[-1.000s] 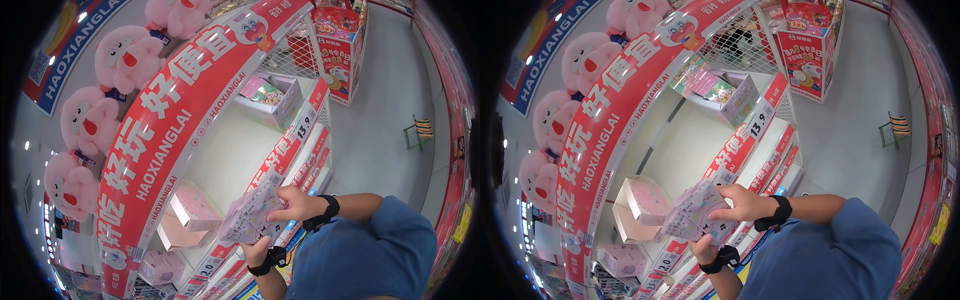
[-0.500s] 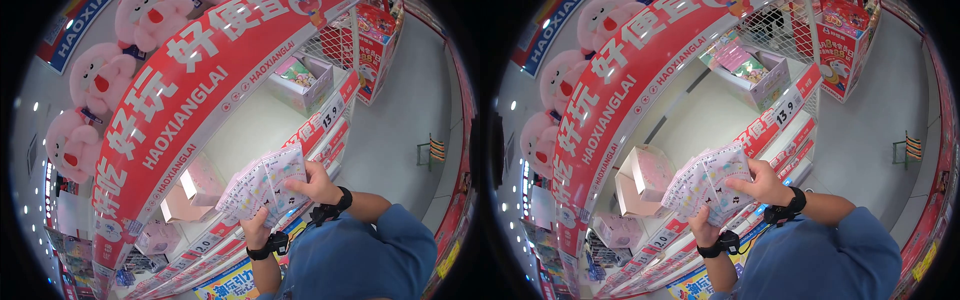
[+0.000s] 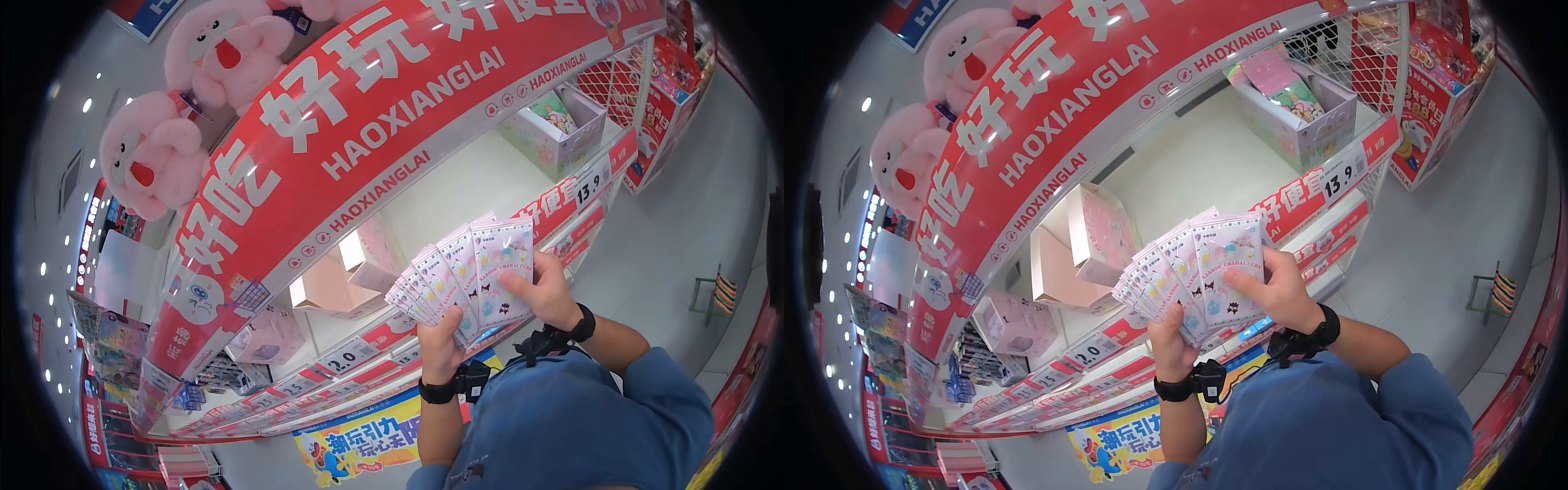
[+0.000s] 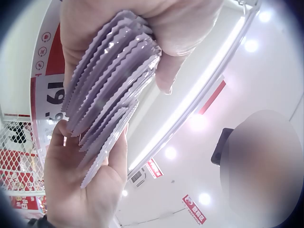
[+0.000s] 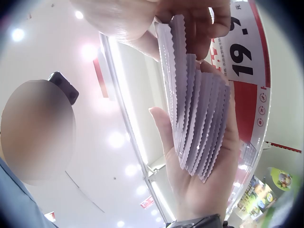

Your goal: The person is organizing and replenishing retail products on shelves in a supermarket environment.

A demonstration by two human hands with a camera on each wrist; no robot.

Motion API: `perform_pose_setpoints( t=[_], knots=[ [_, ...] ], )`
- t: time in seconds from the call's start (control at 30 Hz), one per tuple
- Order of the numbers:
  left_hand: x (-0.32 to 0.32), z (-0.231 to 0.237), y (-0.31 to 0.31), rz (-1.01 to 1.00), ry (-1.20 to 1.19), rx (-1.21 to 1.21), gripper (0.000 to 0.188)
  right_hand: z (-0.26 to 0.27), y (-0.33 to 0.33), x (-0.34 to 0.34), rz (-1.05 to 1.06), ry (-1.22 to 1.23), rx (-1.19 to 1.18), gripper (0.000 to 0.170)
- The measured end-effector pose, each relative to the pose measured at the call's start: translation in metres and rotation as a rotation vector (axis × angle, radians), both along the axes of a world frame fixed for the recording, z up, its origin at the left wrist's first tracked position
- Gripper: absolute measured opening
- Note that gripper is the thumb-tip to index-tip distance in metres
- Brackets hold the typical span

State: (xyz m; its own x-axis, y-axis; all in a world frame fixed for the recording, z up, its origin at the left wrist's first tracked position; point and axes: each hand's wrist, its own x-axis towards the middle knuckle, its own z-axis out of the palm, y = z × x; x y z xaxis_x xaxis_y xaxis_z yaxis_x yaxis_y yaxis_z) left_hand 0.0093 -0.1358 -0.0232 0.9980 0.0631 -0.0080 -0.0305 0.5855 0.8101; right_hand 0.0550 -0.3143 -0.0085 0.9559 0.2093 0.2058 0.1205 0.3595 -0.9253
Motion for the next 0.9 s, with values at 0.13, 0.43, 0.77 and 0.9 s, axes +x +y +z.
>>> perform_pose_setpoints(
  t=[0.13,0.43,0.77,0.9],
  knots=[
    [0.001,0.005,0.004,-0.202,-0.071,-0.329,0.062,-0.001,-0.001,-0.003,-0.015,0.018,0.015,0.027],
    [0.005,0.017,-0.003,-0.053,0.031,-0.045,0.053,-0.007,-0.006,0.003,-0.073,0.051,0.121,0.028],
    [0.007,0.015,0.000,-0.100,0.003,-0.132,0.054,-0.010,-0.004,-0.001,-0.049,0.053,0.132,0.029],
    [0.008,0.012,0.003,-0.115,-0.043,-0.097,0.056,-0.012,-0.004,-0.001,-0.083,0.044,0.156,0.029]
  ],
)
